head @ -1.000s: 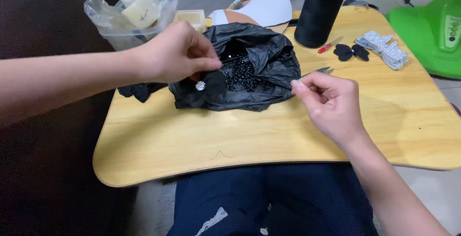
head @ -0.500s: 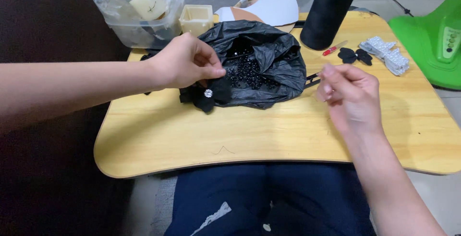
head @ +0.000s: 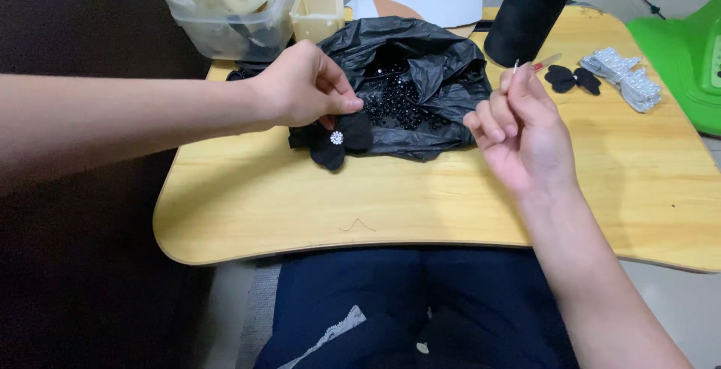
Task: Attaching small beads to the center of fabric bows using a needle and thread
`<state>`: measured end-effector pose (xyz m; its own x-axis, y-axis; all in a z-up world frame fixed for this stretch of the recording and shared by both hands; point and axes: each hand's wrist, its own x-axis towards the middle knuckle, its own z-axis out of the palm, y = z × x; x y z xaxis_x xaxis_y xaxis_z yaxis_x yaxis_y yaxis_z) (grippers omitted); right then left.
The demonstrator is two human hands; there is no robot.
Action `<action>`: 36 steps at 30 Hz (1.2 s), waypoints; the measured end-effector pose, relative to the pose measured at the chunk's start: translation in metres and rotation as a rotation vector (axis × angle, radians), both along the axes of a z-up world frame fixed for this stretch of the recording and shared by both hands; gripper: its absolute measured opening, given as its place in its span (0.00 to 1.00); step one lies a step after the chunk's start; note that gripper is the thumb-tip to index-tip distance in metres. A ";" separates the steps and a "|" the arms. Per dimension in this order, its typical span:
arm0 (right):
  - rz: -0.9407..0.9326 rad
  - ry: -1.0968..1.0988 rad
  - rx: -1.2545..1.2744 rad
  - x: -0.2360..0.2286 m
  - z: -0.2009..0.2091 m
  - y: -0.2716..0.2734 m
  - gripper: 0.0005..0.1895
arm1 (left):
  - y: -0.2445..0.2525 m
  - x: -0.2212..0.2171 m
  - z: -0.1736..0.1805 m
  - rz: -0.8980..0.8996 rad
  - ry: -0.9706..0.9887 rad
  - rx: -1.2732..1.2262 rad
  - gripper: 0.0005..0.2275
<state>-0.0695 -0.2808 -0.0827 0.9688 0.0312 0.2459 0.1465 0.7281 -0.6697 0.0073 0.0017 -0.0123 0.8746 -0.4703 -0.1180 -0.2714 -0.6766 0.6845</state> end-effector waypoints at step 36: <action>0.006 -0.121 -0.907 0.010 0.009 0.072 0.10 | -0.006 -0.012 0.003 -0.109 -0.116 -0.065 0.03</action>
<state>-0.0597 -0.2084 -0.0741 0.9374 0.2665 0.2243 0.2506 -0.0685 -0.9657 -0.0051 -0.0045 -0.0088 0.8241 -0.5662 0.0146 -0.4206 -0.5945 0.6853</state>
